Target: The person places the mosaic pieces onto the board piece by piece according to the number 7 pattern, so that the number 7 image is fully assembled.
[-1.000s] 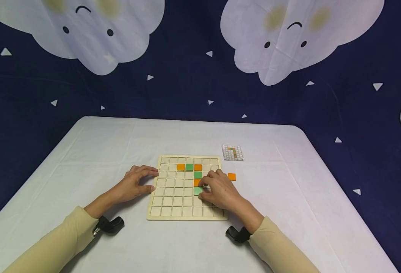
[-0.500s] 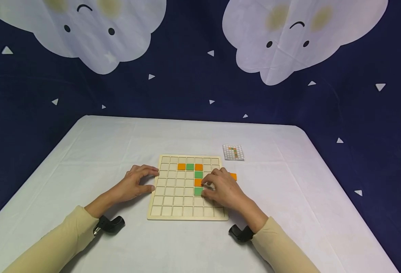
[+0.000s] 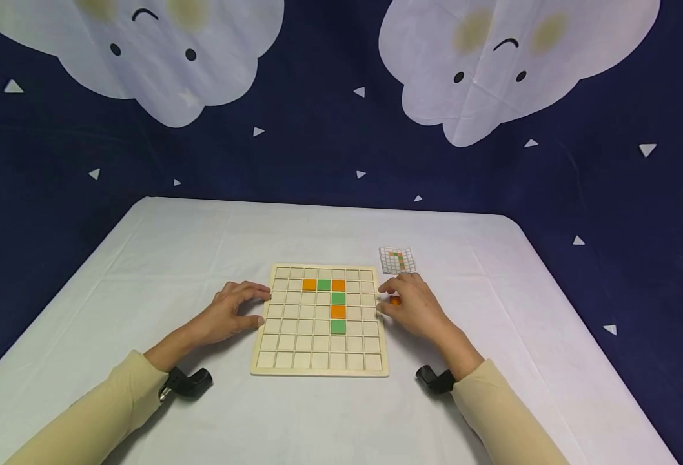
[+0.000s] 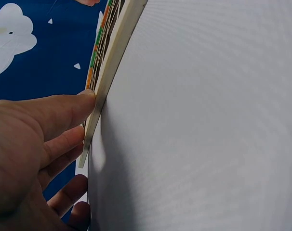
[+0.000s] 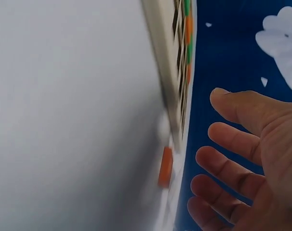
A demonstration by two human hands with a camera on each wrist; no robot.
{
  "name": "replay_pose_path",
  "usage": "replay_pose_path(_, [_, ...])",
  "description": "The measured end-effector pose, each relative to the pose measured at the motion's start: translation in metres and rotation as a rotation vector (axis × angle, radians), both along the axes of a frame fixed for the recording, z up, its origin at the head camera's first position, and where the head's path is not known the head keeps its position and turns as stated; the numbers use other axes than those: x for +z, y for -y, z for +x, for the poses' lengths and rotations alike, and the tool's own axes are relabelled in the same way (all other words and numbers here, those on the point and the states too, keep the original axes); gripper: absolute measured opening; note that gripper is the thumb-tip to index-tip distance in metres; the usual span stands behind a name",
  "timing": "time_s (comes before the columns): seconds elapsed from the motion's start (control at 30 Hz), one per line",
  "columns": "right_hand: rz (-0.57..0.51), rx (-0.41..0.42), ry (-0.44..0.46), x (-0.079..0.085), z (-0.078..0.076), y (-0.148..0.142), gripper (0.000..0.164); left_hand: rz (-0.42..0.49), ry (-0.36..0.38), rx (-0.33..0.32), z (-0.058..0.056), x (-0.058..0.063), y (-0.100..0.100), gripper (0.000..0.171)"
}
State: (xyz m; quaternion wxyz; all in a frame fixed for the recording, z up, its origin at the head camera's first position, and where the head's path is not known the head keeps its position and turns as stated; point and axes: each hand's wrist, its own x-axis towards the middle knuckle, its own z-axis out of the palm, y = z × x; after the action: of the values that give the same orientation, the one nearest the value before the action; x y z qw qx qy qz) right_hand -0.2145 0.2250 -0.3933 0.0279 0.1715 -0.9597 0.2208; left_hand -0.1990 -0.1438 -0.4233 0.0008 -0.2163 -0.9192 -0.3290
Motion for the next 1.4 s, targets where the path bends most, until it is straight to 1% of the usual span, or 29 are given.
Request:
replay_pose_path(0.23, [0.028,-0.036,-0.006,-0.006,-0.009,-0.018,0.028,0.001,-0.001,-0.001,0.0,0.001,0.001,0.042])
replay_pose_path(0.33, [0.04,-0.053,0.015,-0.008,-0.011,-0.025,0.03,0.007,0.015,0.003,0.0,0.001,0.0,0.043])
replay_pose_path(0.53, [0.058,-0.07,0.056,-0.013,-0.011,-0.035,0.034,-0.002,0.022,0.002,0.001,0.0,-0.001,0.043])
replay_pose_path(0.73, [0.062,-0.071,0.071,-0.015,-0.011,-0.037,0.034,-0.002,0.017,0.001,0.002,0.0,-0.001,0.043])
replay_pose_path(0.9, [0.064,-0.076,0.08,-0.015,-0.009,-0.037,0.031,-0.007,0.006,-0.002,0.002,0.0,-0.001,0.043])
replay_pose_path(1.07, [0.063,-0.075,0.083,-0.016,-0.009,-0.038,0.028,-0.009,0.017,-0.002,0.002,0.0,-0.001,0.043])
replay_pose_path(1.4, [0.046,-0.053,0.051,-0.017,-0.011,-0.038,0.024,-0.002,0.001,0.007,0.002,0.001,0.0,0.043])
